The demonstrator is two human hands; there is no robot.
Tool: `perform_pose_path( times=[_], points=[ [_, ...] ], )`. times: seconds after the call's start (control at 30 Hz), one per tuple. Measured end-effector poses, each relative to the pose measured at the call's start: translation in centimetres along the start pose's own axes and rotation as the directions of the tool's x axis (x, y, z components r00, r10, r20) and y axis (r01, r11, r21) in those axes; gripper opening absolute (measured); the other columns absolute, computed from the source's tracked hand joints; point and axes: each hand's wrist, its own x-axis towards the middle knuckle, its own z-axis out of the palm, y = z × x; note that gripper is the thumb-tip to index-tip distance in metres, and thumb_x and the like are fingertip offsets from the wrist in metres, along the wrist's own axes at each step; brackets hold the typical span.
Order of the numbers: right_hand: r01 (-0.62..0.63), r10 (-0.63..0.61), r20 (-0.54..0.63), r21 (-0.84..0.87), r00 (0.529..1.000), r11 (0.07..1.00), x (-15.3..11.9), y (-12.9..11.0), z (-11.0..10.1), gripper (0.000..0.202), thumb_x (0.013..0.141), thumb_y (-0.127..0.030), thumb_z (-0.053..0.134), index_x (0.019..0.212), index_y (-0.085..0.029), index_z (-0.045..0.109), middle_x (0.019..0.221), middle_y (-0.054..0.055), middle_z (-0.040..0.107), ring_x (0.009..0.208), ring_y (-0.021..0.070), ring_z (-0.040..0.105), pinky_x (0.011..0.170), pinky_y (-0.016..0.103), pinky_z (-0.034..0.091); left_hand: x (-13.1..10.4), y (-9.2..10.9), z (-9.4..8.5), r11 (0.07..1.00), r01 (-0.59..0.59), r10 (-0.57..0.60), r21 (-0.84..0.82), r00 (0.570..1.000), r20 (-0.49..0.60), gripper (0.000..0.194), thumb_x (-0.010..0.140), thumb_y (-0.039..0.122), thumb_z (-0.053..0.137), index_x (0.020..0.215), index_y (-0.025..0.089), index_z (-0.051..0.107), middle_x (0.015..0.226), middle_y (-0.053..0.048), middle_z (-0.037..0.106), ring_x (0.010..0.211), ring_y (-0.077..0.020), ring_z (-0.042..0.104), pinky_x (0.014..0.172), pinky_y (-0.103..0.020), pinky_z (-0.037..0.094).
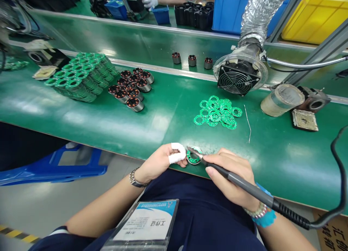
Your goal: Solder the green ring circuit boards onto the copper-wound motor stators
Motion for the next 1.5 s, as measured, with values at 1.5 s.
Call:
perform_pose_path(
  times=[1.5],
  points=[
    [-0.023, 0.021, -0.018, -0.102, 1.000, 0.995, 0.3, 1.8, 5.0, 0.025, 0.082, -0.011, 0.047, 0.104, -0.021, 0.050, 0.082, 0.004, 0.054, 0.075, 0.0168, 0.052, 0.069, 0.031, 0.047, -0.6, -0.1, 1.9, 0.991, -0.127, 0.126, 0.044, 0.992, 0.022, 0.022, 0.074, 0.035, 0.063, 0.076, 0.014, 0.057, 0.067, 0.001, 0.054, 0.059, -0.0089, 0.052, 0.059, -0.023, 0.046]
  ],
)
